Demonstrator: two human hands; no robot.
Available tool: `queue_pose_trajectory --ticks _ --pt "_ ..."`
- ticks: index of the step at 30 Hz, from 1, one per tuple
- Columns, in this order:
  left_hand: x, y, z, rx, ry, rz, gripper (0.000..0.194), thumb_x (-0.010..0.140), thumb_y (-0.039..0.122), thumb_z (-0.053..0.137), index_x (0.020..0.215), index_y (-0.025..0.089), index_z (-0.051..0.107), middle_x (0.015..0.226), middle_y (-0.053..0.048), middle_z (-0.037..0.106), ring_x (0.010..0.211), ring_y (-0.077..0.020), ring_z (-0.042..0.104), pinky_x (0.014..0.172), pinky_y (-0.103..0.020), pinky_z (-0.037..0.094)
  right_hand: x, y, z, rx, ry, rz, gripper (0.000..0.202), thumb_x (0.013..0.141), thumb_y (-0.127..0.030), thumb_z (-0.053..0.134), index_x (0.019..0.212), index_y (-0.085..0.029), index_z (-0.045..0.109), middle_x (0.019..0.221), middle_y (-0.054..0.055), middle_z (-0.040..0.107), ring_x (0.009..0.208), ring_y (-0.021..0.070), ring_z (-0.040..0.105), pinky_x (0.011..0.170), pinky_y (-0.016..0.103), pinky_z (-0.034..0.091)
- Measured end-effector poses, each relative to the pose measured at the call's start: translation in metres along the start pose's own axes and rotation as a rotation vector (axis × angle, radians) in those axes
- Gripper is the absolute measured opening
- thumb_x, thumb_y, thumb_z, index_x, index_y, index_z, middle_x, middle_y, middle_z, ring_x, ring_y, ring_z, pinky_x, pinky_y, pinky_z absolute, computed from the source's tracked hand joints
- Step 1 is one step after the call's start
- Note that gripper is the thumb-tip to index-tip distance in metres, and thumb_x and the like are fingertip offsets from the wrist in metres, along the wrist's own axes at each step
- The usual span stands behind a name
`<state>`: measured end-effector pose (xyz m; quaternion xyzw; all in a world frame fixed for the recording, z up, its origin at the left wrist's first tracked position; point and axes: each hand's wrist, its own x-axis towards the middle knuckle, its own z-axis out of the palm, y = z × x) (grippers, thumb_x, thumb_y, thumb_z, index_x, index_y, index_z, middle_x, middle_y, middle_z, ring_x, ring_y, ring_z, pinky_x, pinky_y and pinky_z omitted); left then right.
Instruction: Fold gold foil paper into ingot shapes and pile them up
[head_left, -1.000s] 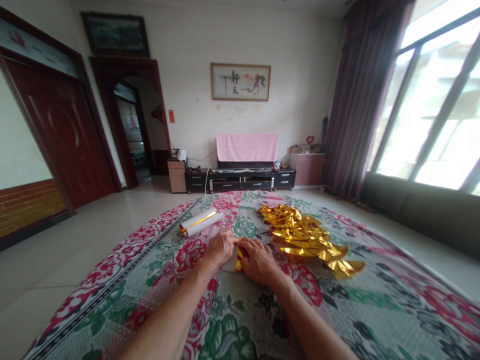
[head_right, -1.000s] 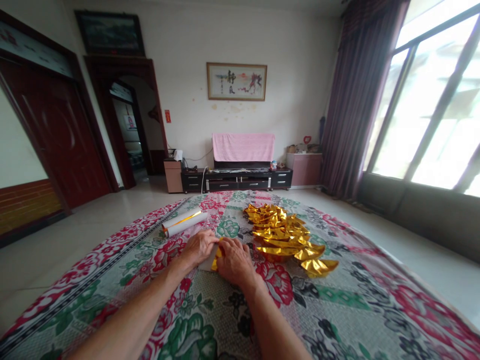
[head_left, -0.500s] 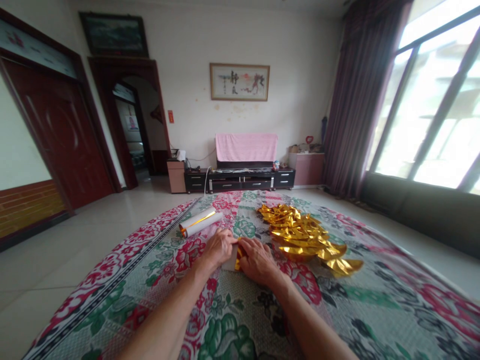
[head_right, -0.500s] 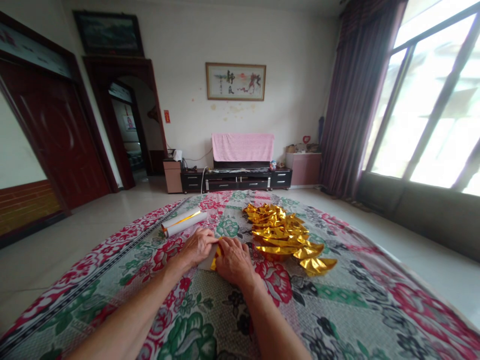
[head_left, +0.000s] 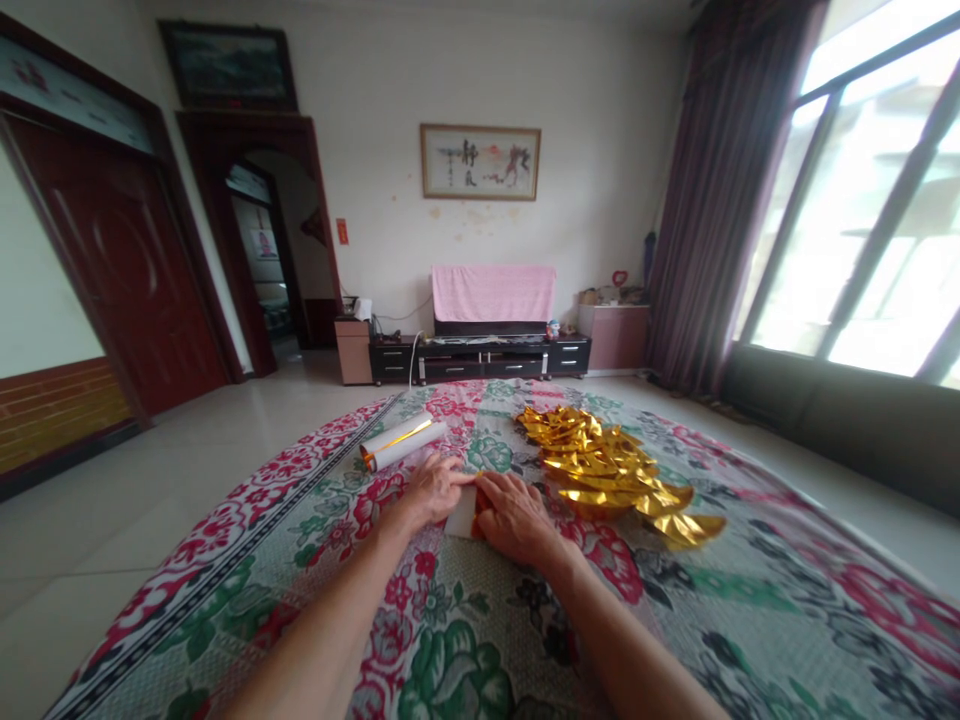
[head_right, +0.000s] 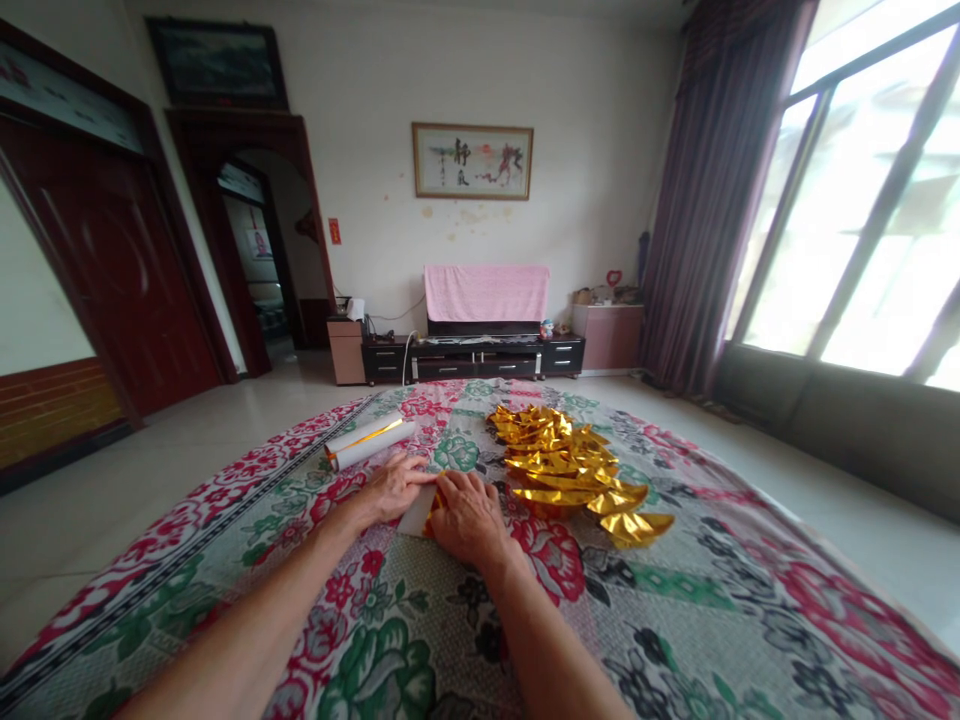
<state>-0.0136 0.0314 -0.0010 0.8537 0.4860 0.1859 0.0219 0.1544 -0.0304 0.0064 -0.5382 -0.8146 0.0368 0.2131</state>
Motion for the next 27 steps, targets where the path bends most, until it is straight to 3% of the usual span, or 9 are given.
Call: queue_pose_trajectory --ticks 6,12,19,27 --pt "0.002 0.0 0.003 -0.046 -0.007 -0.075 0.044 0.072 0.012 0.039 0.103 0.029 0.066 0.12 -0.001 0.055 0.106 -0.0186 0.048 0.097 -0.034 0.034 0.001 0.0 0.002 -0.007 0.022 -0.008 0.042 0.076 -0.028 0.04 0.117 -0.03 0.049 0.12 0.001 0.051 0.106 0.0211 0.041 0.089 0.034 0.027" --pt "0.009 0.003 0.006 -0.075 0.06 -0.132 0.035 0.074 0.018 0.042 0.093 0.028 0.07 0.104 0.0 0.061 0.095 -0.0154 0.053 0.09 -0.027 0.04 0.0 -0.003 0.002 -0.01 0.021 0.014 0.042 0.077 -0.028 0.04 0.118 -0.031 0.048 0.12 0.001 0.051 0.107 0.0212 0.04 0.088 0.034 0.027" --pt "0.001 0.0 0.009 0.013 0.077 -0.012 0.042 0.075 0.017 0.042 0.108 0.033 0.062 0.109 0.0 0.055 0.1 -0.0164 0.048 0.094 -0.03 0.036 0.0 -0.002 0.005 -0.006 0.055 0.008 0.036 0.077 -0.028 0.041 0.112 -0.028 0.051 0.12 0.002 0.051 0.106 0.0215 0.04 0.086 0.034 0.028" --pt "-0.002 0.005 0.009 0.102 0.033 0.005 0.047 0.077 0.017 0.039 0.119 0.035 0.053 0.116 -0.002 0.049 0.105 -0.0188 0.044 0.095 -0.034 0.033 0.0 -0.001 0.006 -0.007 0.063 0.019 0.03 0.081 -0.031 0.038 0.107 -0.028 0.053 0.114 0.002 0.053 0.104 0.0209 0.041 0.086 0.034 0.027"
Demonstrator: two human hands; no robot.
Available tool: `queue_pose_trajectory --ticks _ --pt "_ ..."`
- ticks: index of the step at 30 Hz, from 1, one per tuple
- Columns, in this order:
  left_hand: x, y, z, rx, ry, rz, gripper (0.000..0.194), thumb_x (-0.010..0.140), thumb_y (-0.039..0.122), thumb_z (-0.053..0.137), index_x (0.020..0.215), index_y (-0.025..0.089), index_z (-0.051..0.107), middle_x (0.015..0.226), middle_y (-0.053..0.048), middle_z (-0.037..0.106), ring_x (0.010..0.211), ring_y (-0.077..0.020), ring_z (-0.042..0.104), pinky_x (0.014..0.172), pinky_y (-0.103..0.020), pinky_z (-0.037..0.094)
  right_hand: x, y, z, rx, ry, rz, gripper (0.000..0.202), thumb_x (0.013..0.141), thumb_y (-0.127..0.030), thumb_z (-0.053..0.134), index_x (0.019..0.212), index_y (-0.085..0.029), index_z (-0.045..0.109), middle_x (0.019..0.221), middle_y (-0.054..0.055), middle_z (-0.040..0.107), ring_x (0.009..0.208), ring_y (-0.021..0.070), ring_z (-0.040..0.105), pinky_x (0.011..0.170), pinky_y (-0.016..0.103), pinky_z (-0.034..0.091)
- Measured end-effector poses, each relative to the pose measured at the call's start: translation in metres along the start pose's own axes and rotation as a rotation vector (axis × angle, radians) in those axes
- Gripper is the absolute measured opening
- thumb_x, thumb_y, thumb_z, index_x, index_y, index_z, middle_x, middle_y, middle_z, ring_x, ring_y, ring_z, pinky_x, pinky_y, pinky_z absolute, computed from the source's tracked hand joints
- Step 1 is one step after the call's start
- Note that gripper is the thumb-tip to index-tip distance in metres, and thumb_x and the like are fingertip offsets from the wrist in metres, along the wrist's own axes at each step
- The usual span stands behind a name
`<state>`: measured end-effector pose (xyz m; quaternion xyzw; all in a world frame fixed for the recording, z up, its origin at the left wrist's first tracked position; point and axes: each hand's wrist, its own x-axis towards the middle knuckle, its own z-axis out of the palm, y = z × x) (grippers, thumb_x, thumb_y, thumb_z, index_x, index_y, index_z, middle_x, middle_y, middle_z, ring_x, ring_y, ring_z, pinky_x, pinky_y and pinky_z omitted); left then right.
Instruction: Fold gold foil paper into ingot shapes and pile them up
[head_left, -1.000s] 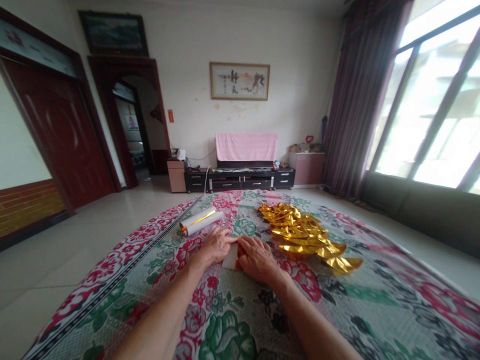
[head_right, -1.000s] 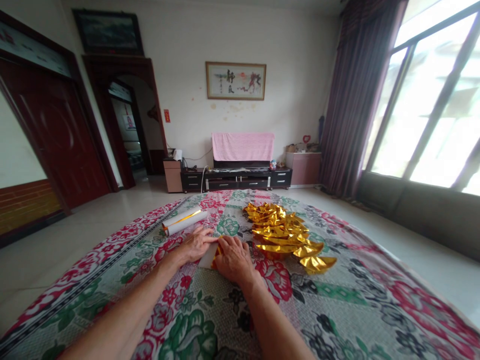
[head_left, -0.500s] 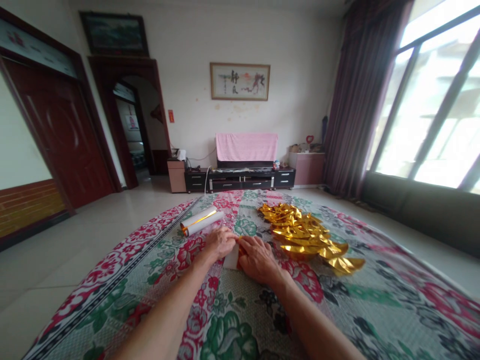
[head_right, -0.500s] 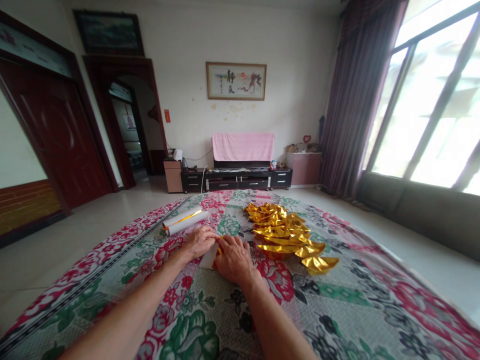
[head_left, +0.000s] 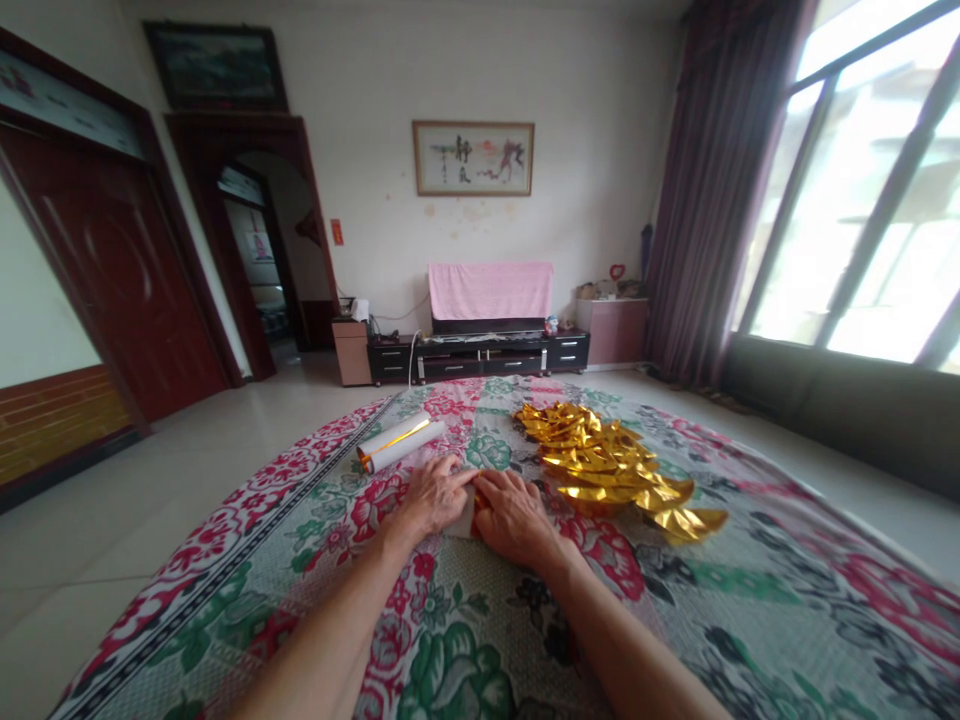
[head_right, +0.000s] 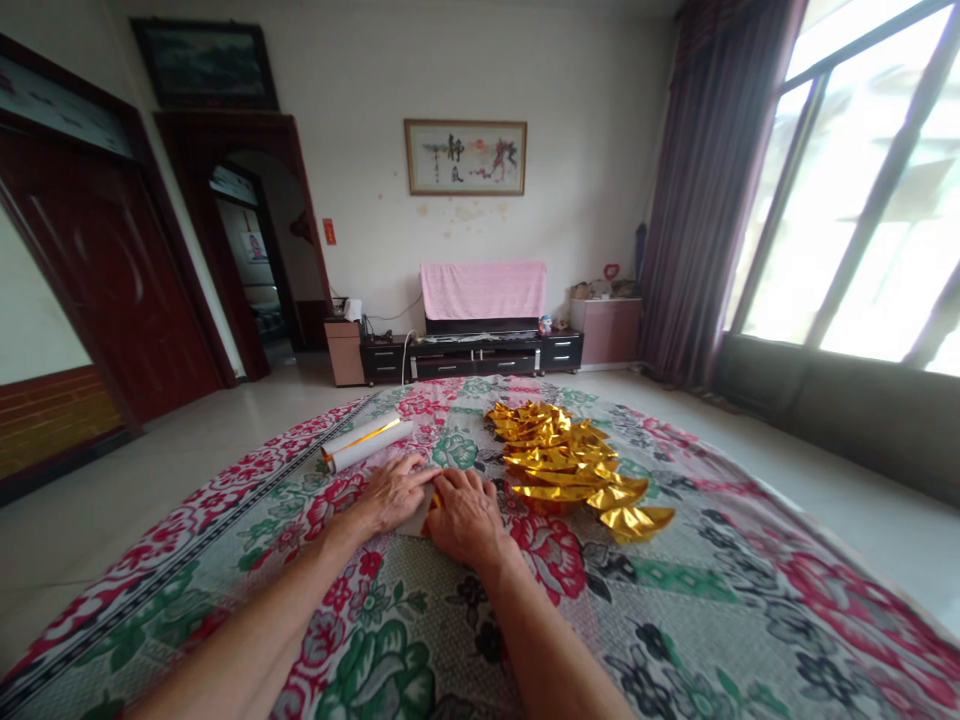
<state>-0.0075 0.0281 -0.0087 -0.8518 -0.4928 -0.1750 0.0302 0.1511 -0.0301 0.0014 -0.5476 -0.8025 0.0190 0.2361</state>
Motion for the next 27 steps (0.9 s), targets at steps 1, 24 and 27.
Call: queue_pose_trajectory --ticks 1,24,27 --pt "0.0 0.001 0.0 0.008 -0.002 0.001 0.047 0.078 0.017 0.039 0.119 0.034 0.053 0.116 -0.002 0.048 0.105 -0.019 0.044 0.096 -0.035 0.033 0.0 0.0 0.0 -0.005 0.001 -0.003 0.03 0.081 -0.032 0.038 0.107 -0.028 0.053 0.114 0.002 0.053 0.104 0.0207 0.041 0.086 0.034 0.027" --pt "-0.002 -0.013 -0.005 -0.286 0.079 0.044 0.049 0.071 0.007 0.034 0.107 0.021 0.063 0.113 -0.003 0.059 0.103 -0.0138 0.053 0.097 -0.027 0.038 0.002 0.0 0.0 -0.011 -0.031 0.004 0.036 0.076 -0.028 0.04 0.111 -0.028 0.052 0.119 0.003 0.051 0.106 0.022 0.039 0.088 0.034 0.026" --pt "-0.005 -0.014 -0.008 -0.243 0.043 0.096 0.048 0.071 0.008 0.036 0.105 0.023 0.065 0.112 -0.002 0.059 0.099 -0.0142 0.054 0.095 -0.027 0.04 0.002 0.0 -0.001 0.009 -0.024 0.005 0.037 0.077 -0.029 0.039 0.112 -0.028 0.051 0.118 0.003 0.052 0.106 0.0224 0.04 0.088 0.035 0.026"
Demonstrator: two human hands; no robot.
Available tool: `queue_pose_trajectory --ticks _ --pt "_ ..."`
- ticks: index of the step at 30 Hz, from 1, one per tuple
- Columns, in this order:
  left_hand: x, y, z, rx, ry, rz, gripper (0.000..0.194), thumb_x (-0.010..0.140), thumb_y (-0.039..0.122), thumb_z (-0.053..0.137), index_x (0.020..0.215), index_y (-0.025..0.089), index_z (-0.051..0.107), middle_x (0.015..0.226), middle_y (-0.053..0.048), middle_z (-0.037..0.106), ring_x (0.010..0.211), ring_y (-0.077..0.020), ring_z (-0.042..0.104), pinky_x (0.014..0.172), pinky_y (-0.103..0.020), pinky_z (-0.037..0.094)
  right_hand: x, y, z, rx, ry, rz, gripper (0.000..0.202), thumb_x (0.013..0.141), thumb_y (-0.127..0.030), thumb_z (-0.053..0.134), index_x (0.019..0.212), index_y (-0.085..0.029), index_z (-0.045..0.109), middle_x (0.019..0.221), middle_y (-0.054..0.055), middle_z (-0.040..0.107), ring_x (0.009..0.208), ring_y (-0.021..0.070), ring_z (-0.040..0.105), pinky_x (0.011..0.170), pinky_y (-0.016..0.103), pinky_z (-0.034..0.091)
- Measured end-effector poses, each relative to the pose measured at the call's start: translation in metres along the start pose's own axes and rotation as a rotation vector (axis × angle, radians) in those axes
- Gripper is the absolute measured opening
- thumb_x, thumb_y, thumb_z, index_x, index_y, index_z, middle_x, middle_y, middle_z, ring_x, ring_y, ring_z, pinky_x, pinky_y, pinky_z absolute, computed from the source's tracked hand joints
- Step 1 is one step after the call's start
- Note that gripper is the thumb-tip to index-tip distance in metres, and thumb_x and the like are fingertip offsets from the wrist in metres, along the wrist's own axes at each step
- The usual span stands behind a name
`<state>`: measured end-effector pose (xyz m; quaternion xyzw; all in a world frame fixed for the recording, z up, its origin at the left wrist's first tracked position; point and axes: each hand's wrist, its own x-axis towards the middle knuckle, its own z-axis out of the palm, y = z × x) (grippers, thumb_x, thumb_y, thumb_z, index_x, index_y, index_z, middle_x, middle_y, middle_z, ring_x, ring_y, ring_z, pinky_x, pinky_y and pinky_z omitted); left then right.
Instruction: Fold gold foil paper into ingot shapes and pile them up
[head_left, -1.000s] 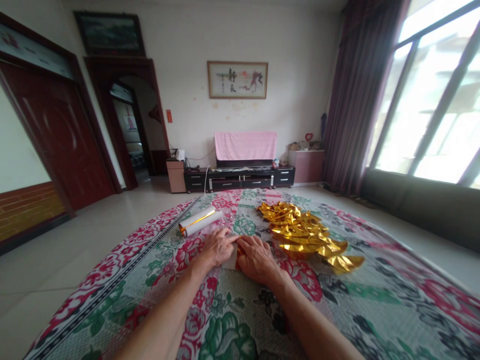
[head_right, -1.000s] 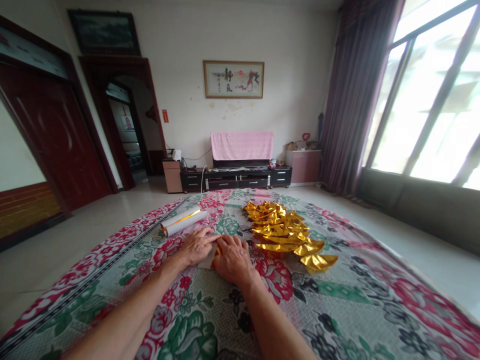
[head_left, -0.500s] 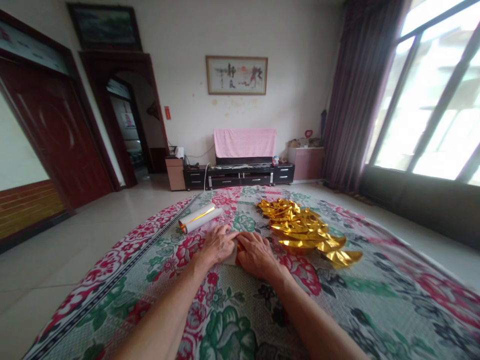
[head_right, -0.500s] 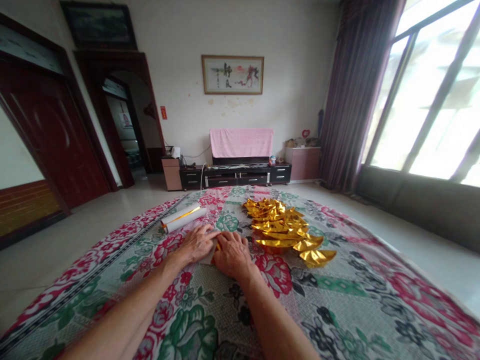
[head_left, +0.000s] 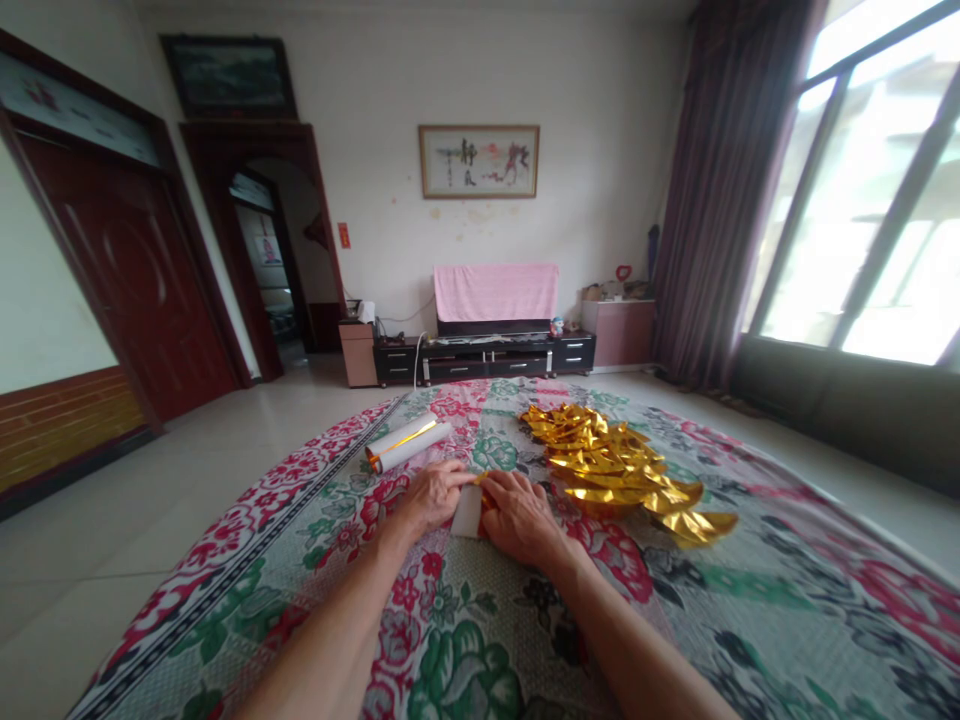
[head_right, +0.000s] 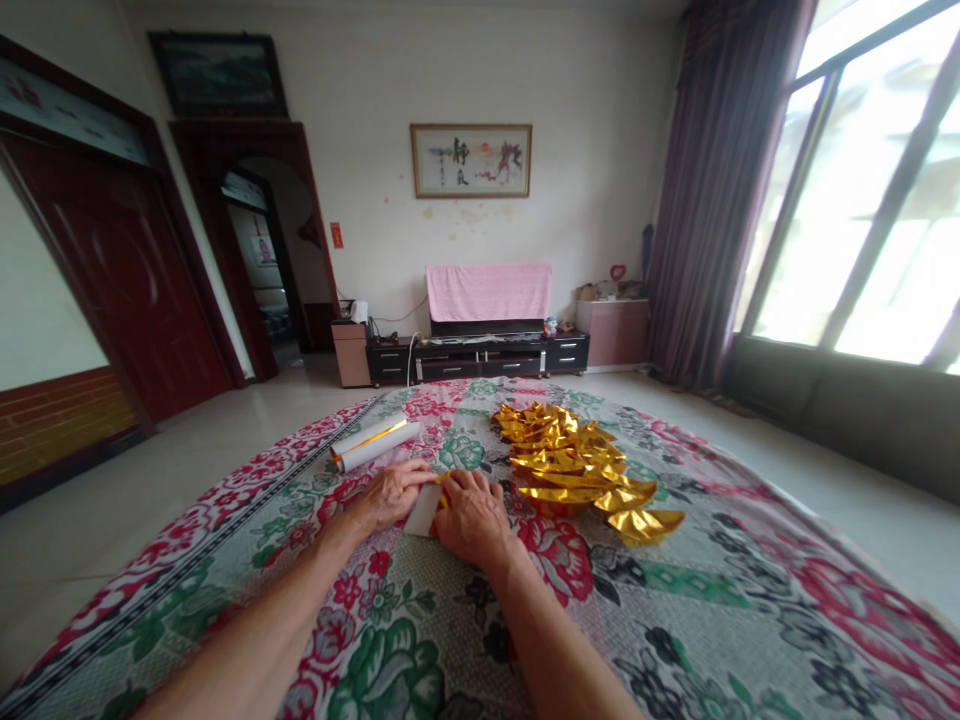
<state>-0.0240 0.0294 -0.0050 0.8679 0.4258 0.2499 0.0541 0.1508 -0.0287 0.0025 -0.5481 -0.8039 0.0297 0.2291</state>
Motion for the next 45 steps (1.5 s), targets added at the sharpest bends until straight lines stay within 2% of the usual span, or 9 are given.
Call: queue_pose_trajectory --ticks 7,16,21,24,27,32,35,39,45 --pt "-0.001 0.0 -0.004 0.078 -0.058 0.069 0.049 0.07 0.008 0.036 0.107 0.023 0.064 0.113 -0.002 0.058 0.099 -0.0151 0.054 0.094 -0.028 0.04 0.0 0.002 0.001 -0.01 0.018 -0.013 0.035 0.077 -0.03 0.039 0.109 -0.027 0.052 0.117 0.003 0.052 0.105 0.022 0.04 0.087 0.034 0.026" --pt "-0.001 -0.007 0.001 0.101 -0.072 -0.019 0.048 0.072 0.009 0.035 0.107 0.024 0.064 0.118 -0.002 0.057 0.106 -0.015 0.053 0.097 -0.026 0.038 0.0 0.002 0.0 -0.017 0.012 -0.01 0.035 0.078 -0.03 0.038 0.109 -0.028 0.052 0.117 0.003 0.052 0.106 0.0216 0.041 0.087 0.034 0.027" --pt "0.001 -0.012 0.003 0.124 -0.097 -0.02 0.046 0.073 0.011 0.037 0.107 0.025 0.064 0.121 -0.001 0.055 0.107 -0.0156 0.052 0.099 -0.028 0.036 -0.001 0.002 0.0 -0.024 0.003 -0.018 0.035 0.078 -0.031 0.038 0.11 -0.028 0.052 0.118 0.003 0.052 0.107 0.0214 0.04 0.087 0.034 0.027" --pt "-0.001 -0.009 -0.003 0.081 -0.119 -0.017 0.044 0.075 0.012 0.037 0.107 0.024 0.064 0.125 -0.001 0.053 0.111 -0.0146 0.049 0.101 -0.026 0.034 -0.001 0.002 0.0 -0.026 0.001 -0.024 0.036 0.078 -0.031 0.038 0.111 -0.028 0.051 0.118 0.003 0.052 0.107 0.021 0.04 0.087 0.034 0.026" --pt "-0.005 -0.003 -0.018 -0.048 -0.173 -0.028 0.047 0.072 0.011 0.041 0.113 0.025 0.059 0.13 0.001 0.048 0.117 -0.014 0.044 0.103 -0.025 0.03 0.0 0.002 0.001 -0.024 -0.002 -0.021 0.038 0.078 -0.031 0.037 0.113 -0.028 0.05 0.119 0.002 0.051 0.108 0.0207 0.039 0.088 0.034 0.026" --pt "-0.011 0.001 -0.04 -0.181 -0.378 -0.124 0.06 0.062 0.015 0.054 0.12 0.028 0.053 0.141 0.002 0.032 0.126 -0.0201 0.035 0.102 -0.026 0.03 0.0 0.002 0.0 -0.023 -0.036 -0.012 0.038 0.076 -0.029 0.039 0.112 -0.028 0.05 0.121 0.002 0.049 0.111 0.0213 0.037 0.089 0.034 0.026" --pt "-0.012 0.0 -0.041 -0.151 -0.426 -0.14 0.062 0.061 0.016 0.054 0.121 0.031 0.052 0.144 0.002 0.026 0.128 -0.0222 0.031 0.102 -0.028 0.029 0.0 0.0 -0.003 -0.037 -0.069 0.001 0.036 0.078 -0.029 0.037 0.111 -0.029 0.051 0.123 0.002 0.048 0.112 0.0213 0.036 0.089 0.035 0.026" --pt "-0.011 0.004 -0.039 -0.093 -0.441 -0.127 0.056 0.062 0.016 0.055 0.116 0.032 0.055 0.144 0.003 0.026 0.129 -0.0227 0.028 0.105 -0.031 0.024 -0.001 -0.004 -0.007 -0.071 -0.103 0.022 0.035 0.08 -0.029 0.035 0.112 -0.03 0.05 0.123 0.001 0.047 0.113 0.0213 0.035 0.091 0.036 0.025" --pt "-0.012 0.013 -0.044 -0.088 -0.457 -0.164 0.049 0.065 0.02 0.058 0.112 0.031 0.058 0.144 0.0 0.025 0.13 -0.0219 0.028 0.105 -0.031 0.024 -0.002 -0.003 -0.006 -0.073 -0.088 0.004 0.032 0.082 -0.031 0.036 0.11 -0.03 0.052 0.123 0.001 0.046 0.111 0.0215 0.036 0.089 0.036 0.026"
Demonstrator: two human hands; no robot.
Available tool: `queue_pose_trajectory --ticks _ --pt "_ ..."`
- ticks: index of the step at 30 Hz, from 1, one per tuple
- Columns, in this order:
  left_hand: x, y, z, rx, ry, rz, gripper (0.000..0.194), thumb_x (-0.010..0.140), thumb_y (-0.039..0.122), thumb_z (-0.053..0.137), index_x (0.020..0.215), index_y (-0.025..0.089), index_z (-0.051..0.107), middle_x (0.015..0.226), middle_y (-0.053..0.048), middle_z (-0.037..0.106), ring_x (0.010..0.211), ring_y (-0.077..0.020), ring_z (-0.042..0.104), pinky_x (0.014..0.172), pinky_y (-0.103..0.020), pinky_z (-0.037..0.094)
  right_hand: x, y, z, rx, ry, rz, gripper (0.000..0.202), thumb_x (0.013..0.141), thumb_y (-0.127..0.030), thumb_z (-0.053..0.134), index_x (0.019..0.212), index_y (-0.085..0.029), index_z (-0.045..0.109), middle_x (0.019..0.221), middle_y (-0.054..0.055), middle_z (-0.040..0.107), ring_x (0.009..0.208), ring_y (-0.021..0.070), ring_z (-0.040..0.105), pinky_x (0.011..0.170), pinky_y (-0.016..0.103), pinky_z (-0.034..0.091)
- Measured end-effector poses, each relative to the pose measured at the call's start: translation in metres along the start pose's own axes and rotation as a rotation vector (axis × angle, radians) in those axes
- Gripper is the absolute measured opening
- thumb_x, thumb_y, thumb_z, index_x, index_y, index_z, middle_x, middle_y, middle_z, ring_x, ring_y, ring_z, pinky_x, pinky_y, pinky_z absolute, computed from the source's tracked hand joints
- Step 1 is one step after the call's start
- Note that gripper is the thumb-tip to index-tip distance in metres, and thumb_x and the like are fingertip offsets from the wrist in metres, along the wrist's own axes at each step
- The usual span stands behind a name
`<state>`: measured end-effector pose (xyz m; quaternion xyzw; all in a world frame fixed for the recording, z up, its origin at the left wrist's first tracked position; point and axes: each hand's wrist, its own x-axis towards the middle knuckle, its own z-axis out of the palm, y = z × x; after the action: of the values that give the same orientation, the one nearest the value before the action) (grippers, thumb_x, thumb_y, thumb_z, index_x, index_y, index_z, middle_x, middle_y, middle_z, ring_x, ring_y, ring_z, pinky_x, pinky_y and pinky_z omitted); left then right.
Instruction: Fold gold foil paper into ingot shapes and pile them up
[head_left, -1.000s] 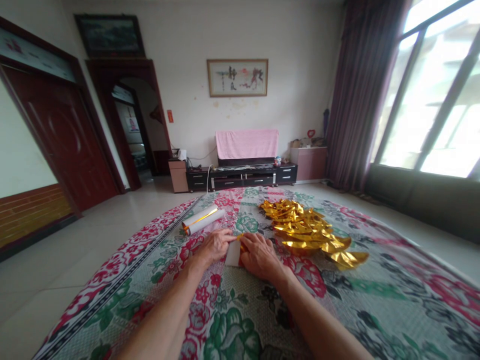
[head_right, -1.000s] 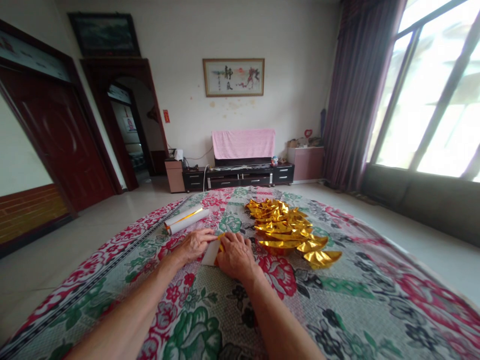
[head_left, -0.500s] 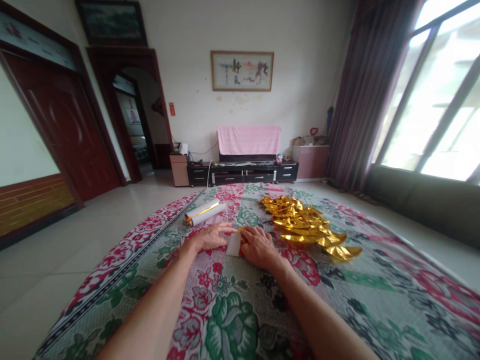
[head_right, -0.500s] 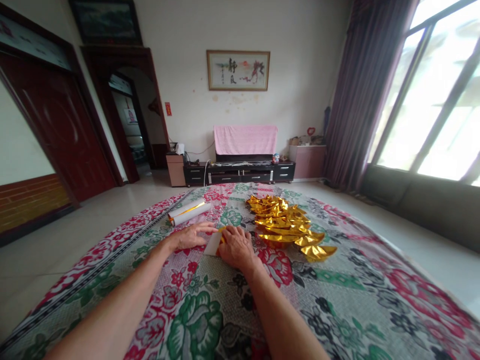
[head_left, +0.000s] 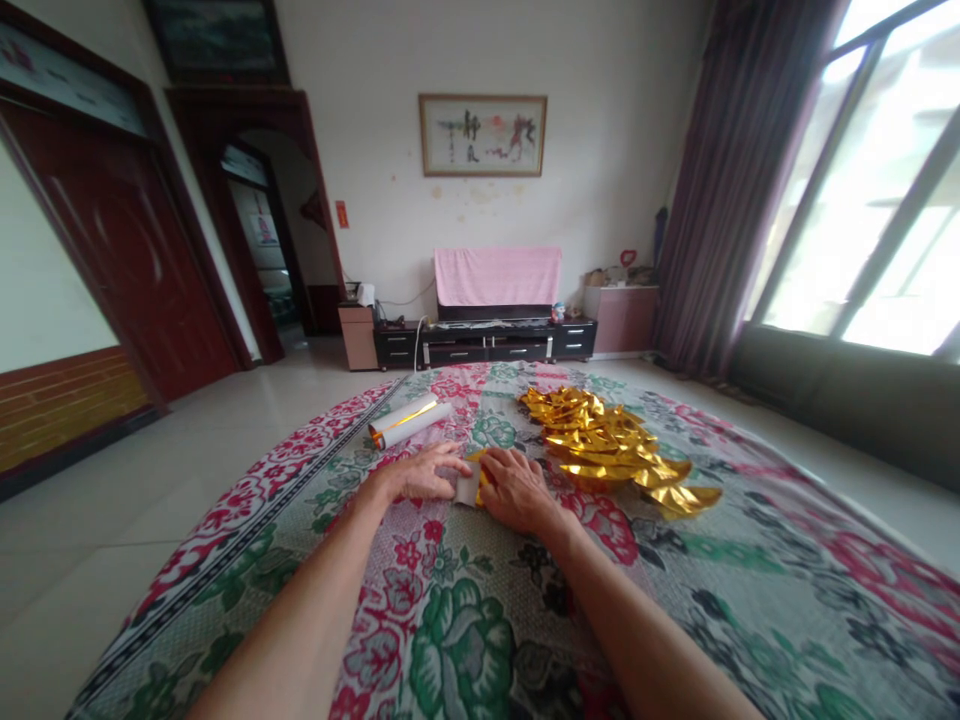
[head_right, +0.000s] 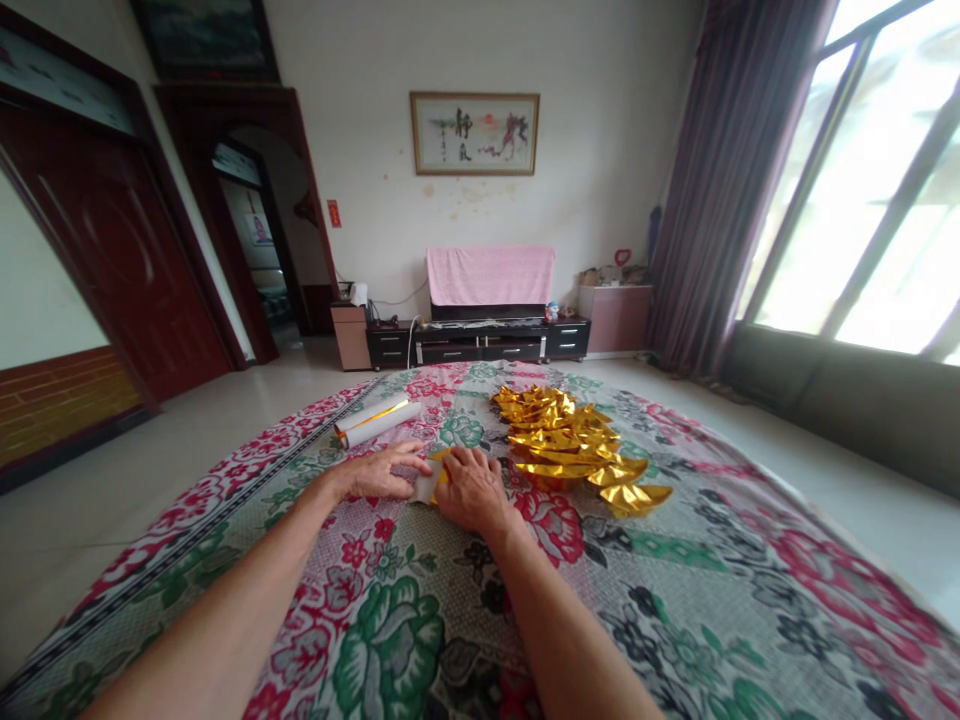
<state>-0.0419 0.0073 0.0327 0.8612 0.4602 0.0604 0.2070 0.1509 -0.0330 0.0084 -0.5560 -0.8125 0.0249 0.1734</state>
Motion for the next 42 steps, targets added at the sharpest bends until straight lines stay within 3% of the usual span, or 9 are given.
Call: queue_pose_trajectory --ticks 6,12,16,20,24,28,35,42 --pt "0.001 -0.004 0.0 -0.045 -0.001 0.044 0.045 0.065 0.023 0.059 0.11 0.029 0.059 0.144 -0.001 0.025 0.13 -0.0218 0.025 0.105 -0.031 0.022 0.002 0.003 0.005 0.007 0.047 -0.024 0.031 0.081 -0.033 0.038 0.108 -0.028 0.053 0.121 0.002 0.047 0.11 0.0219 0.037 0.088 0.037 0.028" --pt "0.005 -0.011 0.005 -0.055 0.045 0.083 0.039 0.065 0.024 0.059 0.103 0.028 0.063 0.142 0.0 0.029 0.128 -0.0206 0.03 0.104 -0.029 0.024 0.001 0.001 0.002 0.01 0.013 0.001 0.032 0.082 -0.033 0.037 0.11 -0.03 0.052 0.125 0.001 0.045 0.112 0.0215 0.036 0.089 0.036 0.026" --pt "0.009 -0.011 0.009 -0.098 0.144 0.114 0.026 0.067 0.026 0.058 0.09 0.024 0.068 0.132 -0.001 0.042 0.117 -0.0176 0.044 0.099 -0.023 0.03 0.001 0.0 0.001 0.007 -0.002 0.008 0.033 0.083 -0.035 0.036 0.111 -0.03 0.052 0.125 0.001 0.045 0.113 0.0221 0.035 0.089 0.037 0.026" --pt "0.011 -0.01 0.01 -0.085 0.237 0.154 0.019 0.067 0.026 0.057 0.081 0.024 0.07 0.104 0.0 0.058 0.096 -0.0136 0.054 0.09 -0.021 0.038 0.002 0.0 0.001 0.002 -0.02 0.006 0.035 0.082 -0.034 0.037 0.114 -0.029 0.05 0.127 0.002 0.043 0.113 0.0223 0.034 0.09 0.037 0.025" --pt "0.01 -0.007 0.009 -0.158 0.163 0.101 0.027 0.068 0.029 0.054 0.089 0.02 0.069 0.087 0.0 0.064 0.078 -0.0126 0.057 0.073 -0.02 0.043 0.002 0.001 0.002 0.012 0.003 -0.011 0.034 0.082 -0.035 0.038 0.112 -0.029 0.05 0.125 0.002 0.045 0.112 0.0225 0.035 0.089 0.037 0.025" --pt "0.008 -0.002 0.008 -0.311 0.107 0.058 0.033 0.067 0.025 0.051 0.096 0.016 0.067 0.085 0.0 0.066 0.077 -0.0131 0.057 0.07 -0.02 0.042 0.002 0.002 0.003 0.01 0.013 -0.002 0.033 0.082 -0.036 0.036 0.11 -0.03 0.052 0.121 0.002 0.048 0.11 0.0223 0.037 0.089 0.037 0.026" --pt "0.005 -0.001 0.004 -0.533 -0.013 0.0 0.047 0.06 0.016 0.046 0.103 0.015 0.064 0.062 0.003 0.059 0.054 -0.008 0.047 0.054 -0.018 0.038 0.003 0.003 0.004 -0.014 0.008 -0.01 0.034 0.083 -0.035 0.034 0.113 -0.03 0.05 0.122 0.001 0.047 0.11 0.0217 0.037 0.089 0.037 0.026" --pt "0.003 -0.006 0.0 -0.519 -0.089 -0.022 0.046 0.057 0.018 0.05 0.1 0.017 0.067 0.067 0.002 0.062 0.054 -0.0081 0.045 0.052 -0.018 0.034 0.004 0.004 0.007 -0.006 0.01 -0.016 0.033 0.081 -0.032 0.035 0.111 -0.029 0.05 0.123 0.001 0.046 0.111 0.0209 0.035 0.089 0.036 0.025"
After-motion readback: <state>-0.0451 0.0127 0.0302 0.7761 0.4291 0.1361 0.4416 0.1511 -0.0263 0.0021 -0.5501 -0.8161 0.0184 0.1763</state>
